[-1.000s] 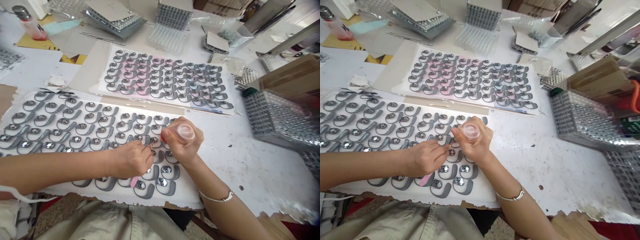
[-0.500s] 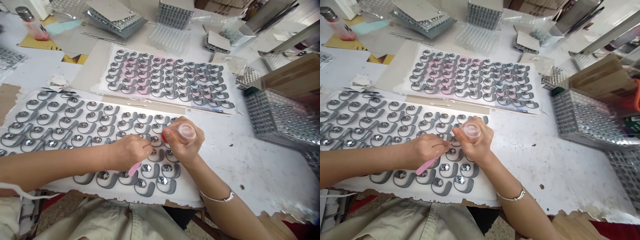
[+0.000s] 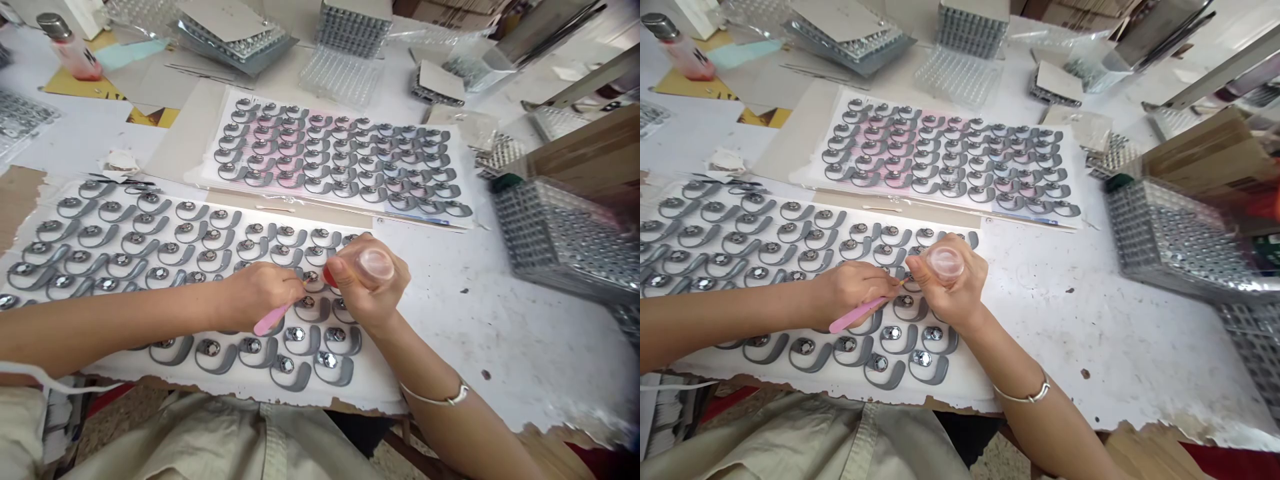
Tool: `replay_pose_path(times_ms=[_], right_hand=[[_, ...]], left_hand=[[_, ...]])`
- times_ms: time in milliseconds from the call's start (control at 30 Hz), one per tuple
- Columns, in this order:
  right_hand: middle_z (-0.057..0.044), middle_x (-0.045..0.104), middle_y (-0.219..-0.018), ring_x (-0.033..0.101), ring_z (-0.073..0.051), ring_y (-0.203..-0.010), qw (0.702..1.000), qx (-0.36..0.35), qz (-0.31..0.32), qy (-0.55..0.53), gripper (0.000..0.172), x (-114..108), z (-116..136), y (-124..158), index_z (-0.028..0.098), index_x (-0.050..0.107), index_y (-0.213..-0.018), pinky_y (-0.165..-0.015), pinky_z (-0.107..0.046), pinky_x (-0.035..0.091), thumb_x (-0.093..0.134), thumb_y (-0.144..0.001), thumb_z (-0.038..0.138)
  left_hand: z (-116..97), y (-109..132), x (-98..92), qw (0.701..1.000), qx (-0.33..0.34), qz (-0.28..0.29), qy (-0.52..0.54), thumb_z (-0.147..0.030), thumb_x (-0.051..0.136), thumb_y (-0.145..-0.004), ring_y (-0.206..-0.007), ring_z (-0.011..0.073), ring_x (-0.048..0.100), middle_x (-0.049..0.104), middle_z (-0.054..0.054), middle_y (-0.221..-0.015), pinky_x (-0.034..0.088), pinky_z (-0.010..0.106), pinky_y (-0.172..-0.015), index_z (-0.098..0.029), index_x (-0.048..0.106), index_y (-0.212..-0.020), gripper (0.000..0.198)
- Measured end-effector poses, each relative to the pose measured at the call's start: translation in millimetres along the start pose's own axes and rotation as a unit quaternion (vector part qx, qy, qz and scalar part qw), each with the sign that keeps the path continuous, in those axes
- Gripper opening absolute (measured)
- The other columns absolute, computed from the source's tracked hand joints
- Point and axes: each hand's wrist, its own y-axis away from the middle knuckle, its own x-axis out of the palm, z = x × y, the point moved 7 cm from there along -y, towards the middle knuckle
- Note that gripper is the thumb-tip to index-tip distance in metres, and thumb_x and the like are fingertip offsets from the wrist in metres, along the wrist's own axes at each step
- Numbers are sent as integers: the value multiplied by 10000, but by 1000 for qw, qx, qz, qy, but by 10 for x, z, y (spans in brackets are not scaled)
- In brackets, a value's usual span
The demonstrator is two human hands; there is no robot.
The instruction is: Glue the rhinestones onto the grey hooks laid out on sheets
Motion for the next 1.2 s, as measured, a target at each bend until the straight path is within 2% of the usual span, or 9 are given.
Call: replay_pose_path(times_ms=[333, 567, 733, 933, 1200], right_hand=[[10, 583, -623, 526, -134, -552, 1000, 7, -2, -7, 171, 8, -35, 27, 211, 544, -733, -533, -330, 452, 675, -824, 152], [4, 586, -631, 534, -135, -563, 1000, -1, -6, -7, 165, 8, -32, 40, 210, 553, -725, -538, -328, 463, 666, -833, 156], [4, 594, -634, 531, -130, -566, 1000, -8, -15, -26, 155, -13, -19, 25, 200, 574, -722, -536, -312, 447, 677, -817, 133], [-4, 605, -610, 523, -136, -571, 998, 10, -42, -44, 153, -90, -21, 12, 197, 589, -714, -524, -310, 435, 661, -845, 229], [2, 593, -607, 534, -131, -557, 999, 13, -23, -37, 190, -33, -30, 19, 200, 564, -690, -496, -299, 448, 657, -850, 241]], left_hand=[[41, -29, -87, 998, -5, -31, 58, -71, 459, -857, -708, 156, 690, 725, 76, -833, 563, 229, -613, -118, 652, -858, 199], [56, -40, -117, 995, -8, -54, 80, -82, 465, -875, -709, 152, 701, 730, 74, -797, 570, 221, -639, -112, 661, -841, 201], [83, -38, -116, 994, -11, -49, 92, -93, 478, -884, -688, 153, 698, 735, 75, -805, 559, 223, -607, -113, 669, -850, 195], [138, -60, -167, 989, -28, -50, 137, -84, 523, -851, -702, 166, 709, 741, 90, -806, 574, 229, -637, -115, 678, -808, 164], [169, -90, -184, 986, -38, -50, 157, -103, 542, -847, -689, 166, 716, 734, 76, -745, 578, 223, -633, -122, 691, -768, 170]])
